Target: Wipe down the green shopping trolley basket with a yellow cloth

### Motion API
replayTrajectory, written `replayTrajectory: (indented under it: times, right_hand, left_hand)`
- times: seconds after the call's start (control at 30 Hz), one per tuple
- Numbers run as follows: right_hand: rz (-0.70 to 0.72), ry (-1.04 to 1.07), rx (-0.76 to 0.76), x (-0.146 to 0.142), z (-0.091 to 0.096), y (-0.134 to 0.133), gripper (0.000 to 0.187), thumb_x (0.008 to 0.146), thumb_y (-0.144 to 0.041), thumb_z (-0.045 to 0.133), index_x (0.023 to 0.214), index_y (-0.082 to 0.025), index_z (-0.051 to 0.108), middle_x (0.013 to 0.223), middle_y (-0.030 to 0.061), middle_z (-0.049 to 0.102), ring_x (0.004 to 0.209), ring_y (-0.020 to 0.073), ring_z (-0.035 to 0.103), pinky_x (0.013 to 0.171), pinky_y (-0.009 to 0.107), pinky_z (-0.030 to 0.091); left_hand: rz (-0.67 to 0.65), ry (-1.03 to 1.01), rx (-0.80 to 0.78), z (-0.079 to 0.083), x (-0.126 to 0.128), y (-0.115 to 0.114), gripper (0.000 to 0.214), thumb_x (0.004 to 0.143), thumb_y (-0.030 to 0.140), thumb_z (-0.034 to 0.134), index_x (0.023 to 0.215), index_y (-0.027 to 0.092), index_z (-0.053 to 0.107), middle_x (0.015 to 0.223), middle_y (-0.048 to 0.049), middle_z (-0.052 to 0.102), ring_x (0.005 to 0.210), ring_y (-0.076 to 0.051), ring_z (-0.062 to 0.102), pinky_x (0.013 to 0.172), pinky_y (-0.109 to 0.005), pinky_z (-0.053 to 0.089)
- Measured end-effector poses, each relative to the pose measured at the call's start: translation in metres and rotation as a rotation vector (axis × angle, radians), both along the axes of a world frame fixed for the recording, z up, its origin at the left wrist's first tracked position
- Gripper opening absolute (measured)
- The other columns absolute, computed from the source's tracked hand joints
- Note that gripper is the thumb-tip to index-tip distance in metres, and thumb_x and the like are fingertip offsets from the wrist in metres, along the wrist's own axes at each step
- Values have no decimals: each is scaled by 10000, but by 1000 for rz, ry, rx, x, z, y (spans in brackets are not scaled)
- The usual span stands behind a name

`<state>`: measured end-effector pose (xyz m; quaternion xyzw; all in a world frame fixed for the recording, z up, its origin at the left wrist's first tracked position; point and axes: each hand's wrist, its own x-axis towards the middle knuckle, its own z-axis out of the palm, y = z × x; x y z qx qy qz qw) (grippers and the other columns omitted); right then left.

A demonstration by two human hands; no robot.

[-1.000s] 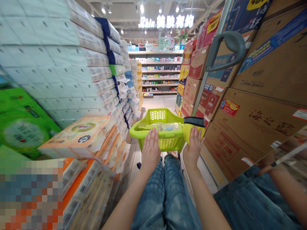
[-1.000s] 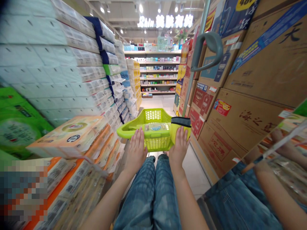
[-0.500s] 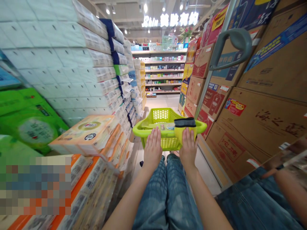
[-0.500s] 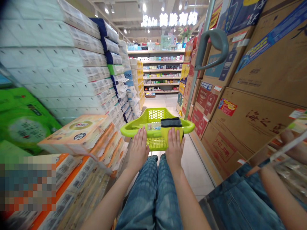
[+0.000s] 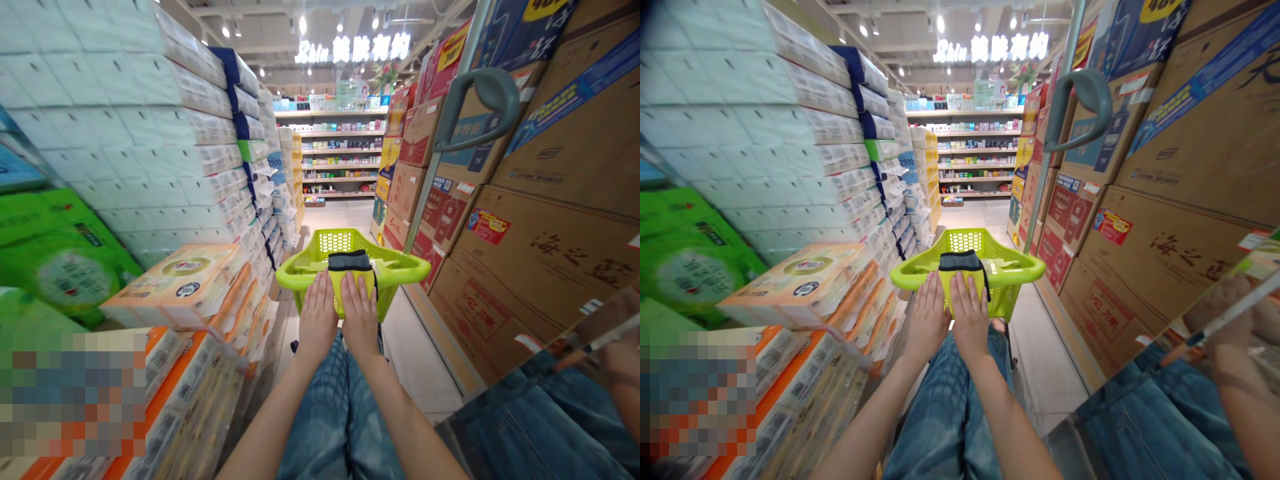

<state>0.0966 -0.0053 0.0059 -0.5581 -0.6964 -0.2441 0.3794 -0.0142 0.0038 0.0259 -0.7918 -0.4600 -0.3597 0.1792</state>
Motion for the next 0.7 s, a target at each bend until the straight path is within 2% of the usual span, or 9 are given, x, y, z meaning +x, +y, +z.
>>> replayTrajectory:
  times: [0.13,0.23,0.3,0.4,0.5,0.6,0.7]
  right_hand:
    - [-68,-18,36,47,-6,1,750,836,-28,363,1551,-173,188,1515,110,437,1497,205,185,1206,530,161]
    - [-184,111,50,80,-7,2,808,799,-25,352,1561,-152,115,1548,140,374,1505,228,154,1189,578,184]
    - [-205,200,44,89,-5,1,844,770,-22,341,1564,-177,101,1564,126,347,1506,240,155,1180,607,181]
    - [-144,384,30,75,2,-2,900,718,-29,330,1566,-212,93,1607,90,253,1514,270,104,1155,668,166]
    - [-77,507,18,35,10,-5,921,703,-33,323,1568,-208,60,1632,75,167,1518,286,45,1149,679,162]
    - [4,332,-42,-2,12,-6,855,770,-27,319,1568,-209,72,1609,76,254,1519,255,68,1182,615,157]
    - [48,110,-57,-11,8,-5,741,860,-47,326,1562,-190,138,1563,80,362,1513,208,119,1214,525,141]
  left_hand:
    - [-24,-20,-21,3,2,-2,811,835,40,396,1554,107,28,1573,-176,308,1481,-271,230,1167,-483,321]
    - [-31,-33,-35,5,4,-4,801,838,52,410,1552,100,50,1577,-176,298,1485,-279,216,1169,-487,313]
    - [-30,-35,-41,6,4,-5,794,841,60,417,1550,93,60,1578,-178,295,1487,-279,210,1171,-487,310]
    - [-26,-32,-47,6,5,-6,795,838,66,428,1547,85,69,1583,-179,283,1490,-276,198,1176,-486,299]
    - [-19,-29,-51,5,3,-5,803,832,77,444,1546,79,76,1587,-180,272,1494,-277,183,1182,-485,289]
    - [-16,-19,-40,3,1,-4,792,843,80,421,1549,87,62,1584,-181,280,1491,-273,197,1180,-485,298]
    - [-13,-5,-23,2,-2,-3,780,845,66,399,1548,81,61,1570,-192,304,1484,-272,221,1173,-484,314]
